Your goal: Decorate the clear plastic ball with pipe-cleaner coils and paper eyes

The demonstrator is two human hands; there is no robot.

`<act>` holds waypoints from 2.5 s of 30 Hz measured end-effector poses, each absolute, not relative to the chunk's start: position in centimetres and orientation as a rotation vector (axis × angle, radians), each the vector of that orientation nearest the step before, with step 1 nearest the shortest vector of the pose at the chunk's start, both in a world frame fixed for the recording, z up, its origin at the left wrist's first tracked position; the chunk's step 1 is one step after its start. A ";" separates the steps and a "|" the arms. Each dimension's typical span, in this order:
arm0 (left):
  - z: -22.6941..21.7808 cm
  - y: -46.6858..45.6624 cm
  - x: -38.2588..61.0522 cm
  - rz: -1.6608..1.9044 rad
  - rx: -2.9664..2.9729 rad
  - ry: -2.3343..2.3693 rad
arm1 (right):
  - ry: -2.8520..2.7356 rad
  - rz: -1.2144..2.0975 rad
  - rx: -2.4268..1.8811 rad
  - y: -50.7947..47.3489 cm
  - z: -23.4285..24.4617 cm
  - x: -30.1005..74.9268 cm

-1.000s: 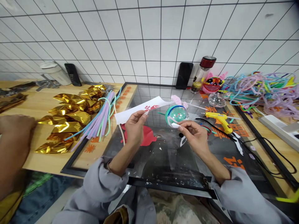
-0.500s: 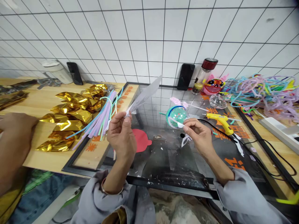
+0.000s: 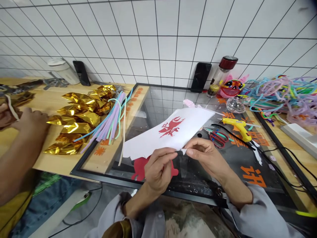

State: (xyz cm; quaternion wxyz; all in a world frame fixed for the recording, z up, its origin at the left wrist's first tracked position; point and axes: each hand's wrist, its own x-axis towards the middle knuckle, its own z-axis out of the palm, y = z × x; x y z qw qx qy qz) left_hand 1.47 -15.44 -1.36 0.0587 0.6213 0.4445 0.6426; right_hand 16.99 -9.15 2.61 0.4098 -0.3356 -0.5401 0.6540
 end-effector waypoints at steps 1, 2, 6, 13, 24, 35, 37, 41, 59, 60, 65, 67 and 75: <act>-1.3 -15.4 1.6 1.918 1.911 1.308 | -1.354 1.617 -0.869 -9.1 2.8 17.0; -1.1 -15.4 1.7 1.890 1.929 1.276 | -1.353 1.586 -0.888 -9.0 2.9 17.1; -0.5 -15.1 1.9 1.825 1.946 1.217 | -1.435 1.440 -0.954 -8.9 3.6 17.3; -0.3 -15.3 2.6 1.698 1.626 1.054 | -1.491 1.306 -0.907 -8.1 3.5 17.1; 1.3 -11.9 2.2 1.644 0.475 0.687 | -1.574 1.383 -0.770 -6.2 4.6 14.9; 0.7 -11.2 3.2 1.595 0.156 0.796 | -1.618 1.195 -0.994 -6.3 1.1 18.7; 0.8 -11.2 3.1 1.599 0.116 0.777 | -1.762 0.930 -0.930 -6.8 1.3 19.4; 0.8 -11.1 3.1 1.609 0.127 0.756 | -2.177 0.647 -0.693 -7.7 2.2 19.3; -0.1 -11.9 3.5 1.590 0.402 0.748 | -1.761 0.946 -0.889 -6.6 1.1 16.6; 0.0 -11.9 3.6 1.597 0.423 0.754 | -1.776 0.930 -0.903 -6.6 1.3 16.5; 0.1 -12.0 3.8 1.587 0.454 0.745 | -1.951 0.645 -0.973 -7.1 2.6 15.9; 0.1 -12.0 3.8 1.590 0.466 0.744 | -2.014 0.529 -0.976 -7.2 3.0 15.6; 0.0 -11.8 3.8 1.584 0.449 0.806 | -2.084 0.489 -0.963 -7.5 3.7 14.9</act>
